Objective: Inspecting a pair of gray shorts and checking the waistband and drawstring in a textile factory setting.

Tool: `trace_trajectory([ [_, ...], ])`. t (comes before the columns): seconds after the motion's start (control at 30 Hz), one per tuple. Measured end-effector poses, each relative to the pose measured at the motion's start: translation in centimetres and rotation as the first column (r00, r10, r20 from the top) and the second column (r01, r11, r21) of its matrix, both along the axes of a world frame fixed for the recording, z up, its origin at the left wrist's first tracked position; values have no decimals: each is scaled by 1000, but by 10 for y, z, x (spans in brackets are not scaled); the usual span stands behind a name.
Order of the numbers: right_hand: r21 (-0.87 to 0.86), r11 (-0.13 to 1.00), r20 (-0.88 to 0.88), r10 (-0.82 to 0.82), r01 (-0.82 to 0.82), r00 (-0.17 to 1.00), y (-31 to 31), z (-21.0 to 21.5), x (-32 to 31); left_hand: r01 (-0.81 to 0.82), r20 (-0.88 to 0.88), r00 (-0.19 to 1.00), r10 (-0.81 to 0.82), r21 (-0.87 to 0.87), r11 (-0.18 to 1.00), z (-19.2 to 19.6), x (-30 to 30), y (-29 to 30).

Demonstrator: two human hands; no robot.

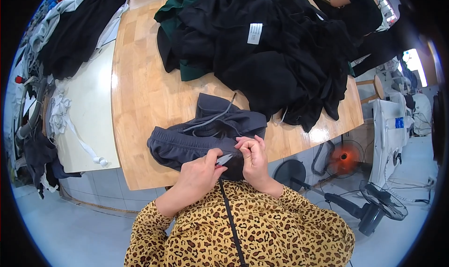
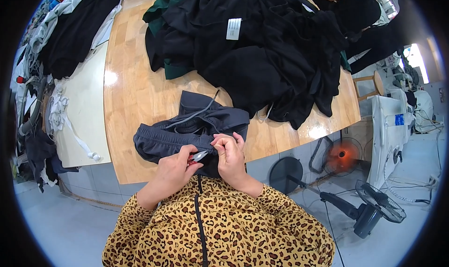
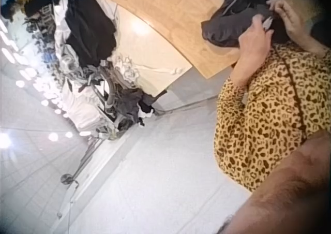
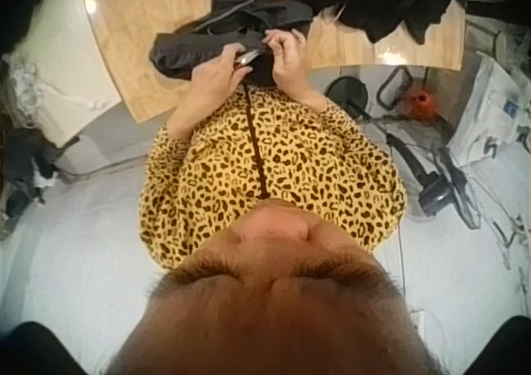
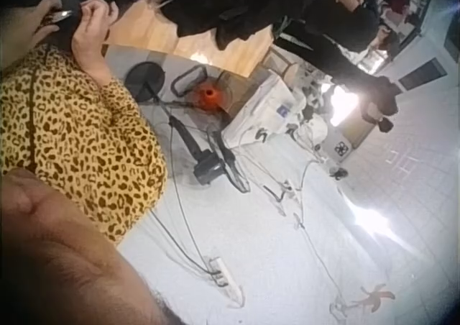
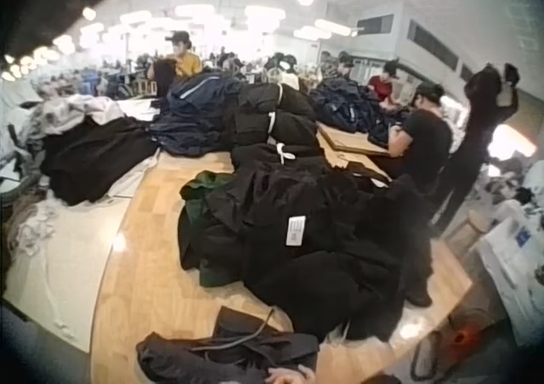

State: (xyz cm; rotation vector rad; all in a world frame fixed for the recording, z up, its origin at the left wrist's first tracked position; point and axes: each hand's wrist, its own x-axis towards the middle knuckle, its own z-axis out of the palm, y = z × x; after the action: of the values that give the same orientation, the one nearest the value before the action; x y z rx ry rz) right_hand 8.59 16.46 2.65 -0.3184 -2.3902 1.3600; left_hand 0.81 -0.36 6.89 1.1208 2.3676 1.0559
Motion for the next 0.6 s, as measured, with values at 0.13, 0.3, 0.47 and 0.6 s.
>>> trace_trajectory([
  [0.13,40,999,0,10,-10,1000,0,0,-1,13,30,999,-11,-57,998,1,-1,4],
  [0.3,102,995,-5,22,-22,1000,0,-1,-3,30,37,999,-26,-108,994,5,-6,9],
  [0.47,140,990,-26,19,-15,999,-1,-1,-4,72,76,995,-60,-160,984,7,-9,9],
  [0.6,148,989,-26,25,-21,999,0,-5,-3,71,73,996,-60,-157,985,3,-9,12],
])
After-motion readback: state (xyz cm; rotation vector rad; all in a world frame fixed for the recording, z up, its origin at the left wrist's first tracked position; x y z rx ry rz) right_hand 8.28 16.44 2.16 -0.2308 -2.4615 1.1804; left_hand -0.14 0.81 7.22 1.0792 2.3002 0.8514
